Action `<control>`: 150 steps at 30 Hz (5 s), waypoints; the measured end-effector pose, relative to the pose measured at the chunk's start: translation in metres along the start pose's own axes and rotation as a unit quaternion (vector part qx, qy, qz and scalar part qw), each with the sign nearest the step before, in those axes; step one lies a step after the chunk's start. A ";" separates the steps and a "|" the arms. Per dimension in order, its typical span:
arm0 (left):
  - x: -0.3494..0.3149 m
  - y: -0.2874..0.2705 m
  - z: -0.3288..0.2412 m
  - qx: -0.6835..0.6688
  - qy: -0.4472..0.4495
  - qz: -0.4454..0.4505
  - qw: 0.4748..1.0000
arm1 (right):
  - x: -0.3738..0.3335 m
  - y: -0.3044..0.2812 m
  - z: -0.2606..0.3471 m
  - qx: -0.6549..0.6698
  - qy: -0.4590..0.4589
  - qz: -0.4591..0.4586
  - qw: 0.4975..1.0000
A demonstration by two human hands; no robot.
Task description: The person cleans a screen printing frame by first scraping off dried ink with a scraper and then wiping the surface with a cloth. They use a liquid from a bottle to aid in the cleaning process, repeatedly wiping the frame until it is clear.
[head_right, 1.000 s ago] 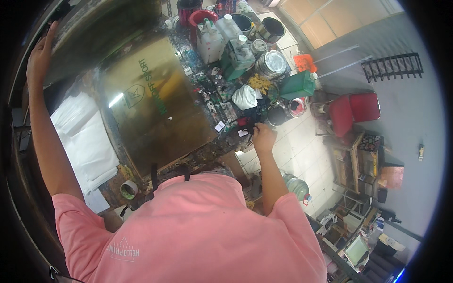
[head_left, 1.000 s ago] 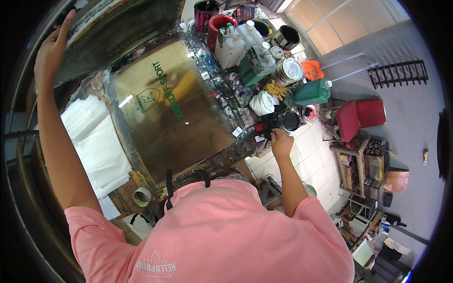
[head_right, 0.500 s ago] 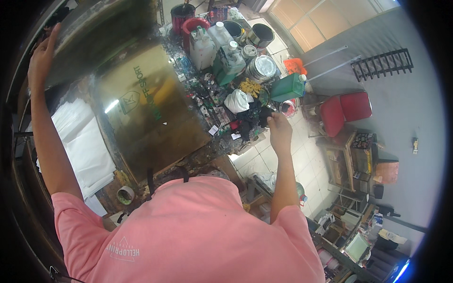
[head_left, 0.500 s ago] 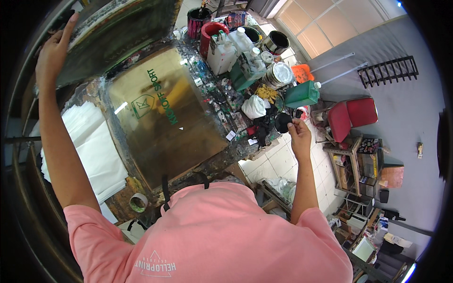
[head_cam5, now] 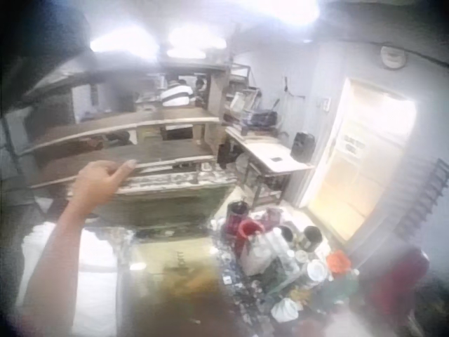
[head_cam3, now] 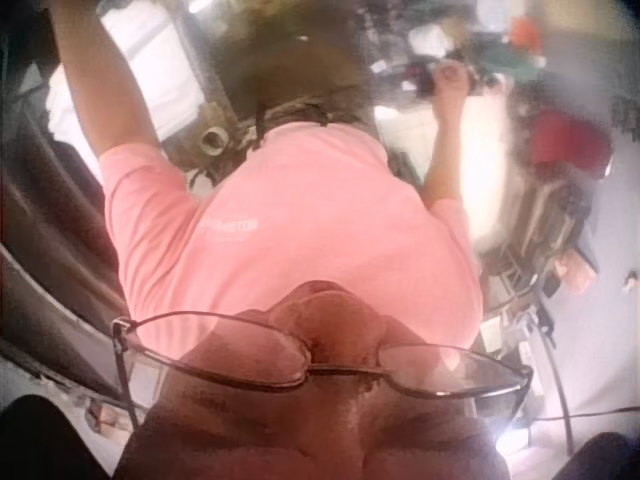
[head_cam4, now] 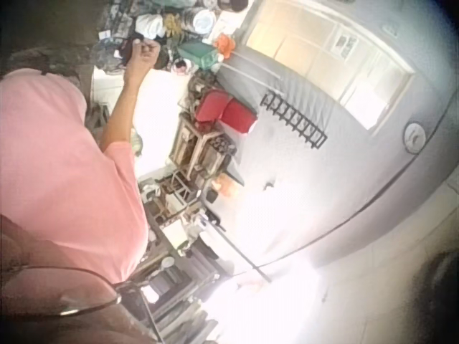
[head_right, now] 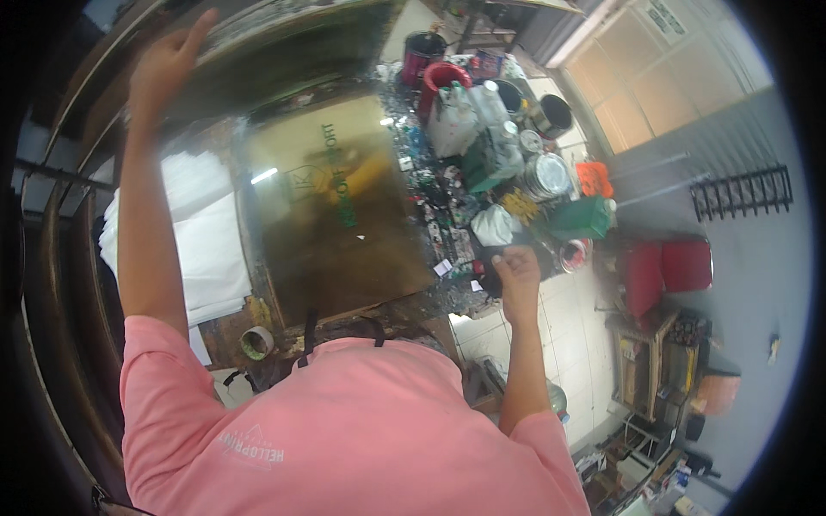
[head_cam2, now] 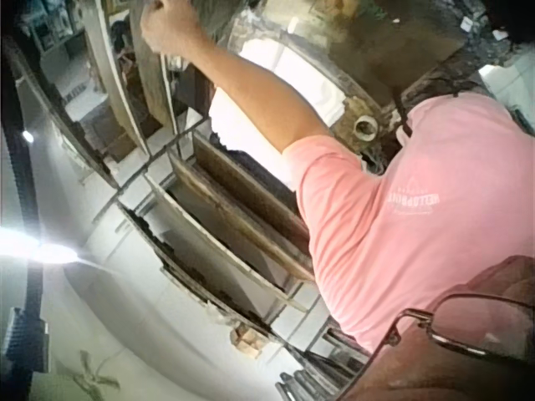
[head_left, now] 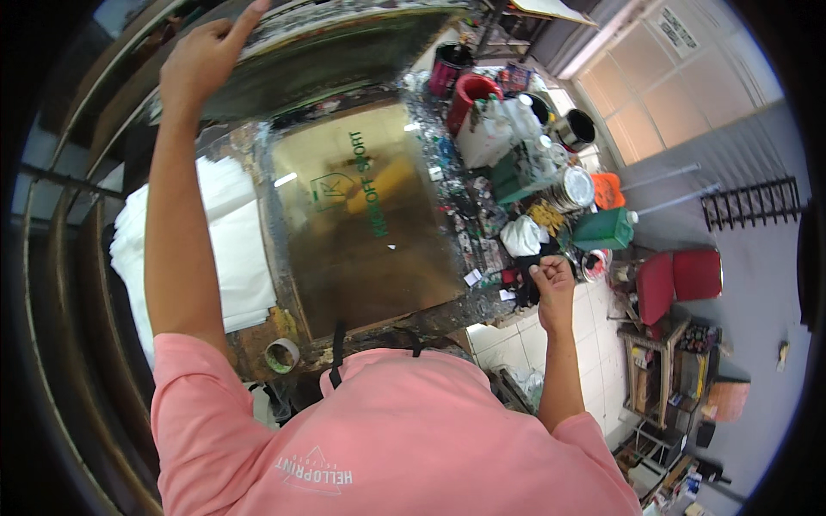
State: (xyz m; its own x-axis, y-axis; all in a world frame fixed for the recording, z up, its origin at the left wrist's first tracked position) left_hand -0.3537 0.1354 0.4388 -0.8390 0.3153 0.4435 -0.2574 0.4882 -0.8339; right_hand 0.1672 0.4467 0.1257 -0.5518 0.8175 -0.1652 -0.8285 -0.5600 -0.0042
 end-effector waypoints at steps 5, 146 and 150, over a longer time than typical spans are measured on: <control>-0.015 -0.016 -0.015 0.023 0.017 -0.066 0.997 | 0.005 0.048 -0.042 -0.113 -0.014 0.028 0.993; -0.024 -0.015 -0.005 0.014 0.024 -0.041 0.999 | 0.027 0.382 -0.010 -0.625 -0.282 0.296 0.665; -0.025 -0.017 -0.004 0.010 0.031 -0.060 0.998 | 0.028 0.378 -0.014 -0.609 -0.255 0.292 0.692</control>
State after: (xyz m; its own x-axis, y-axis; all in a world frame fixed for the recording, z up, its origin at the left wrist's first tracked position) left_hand -0.3264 0.1227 0.4435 -0.7710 0.3051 0.5590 -0.3638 0.5093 -0.7799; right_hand -0.1600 0.2559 0.1055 -0.9778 0.1705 -0.1215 0.0746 -0.2588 -0.9631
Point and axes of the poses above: each hand's wrist, its own x-axis towards the middle knuckle, its own y-axis out of the palm, z = x × y, the point moved 7 cm from there along x, towards the middle knuckle, and after that the axes turned 5 degrees about -z, right-handed, at the moved point
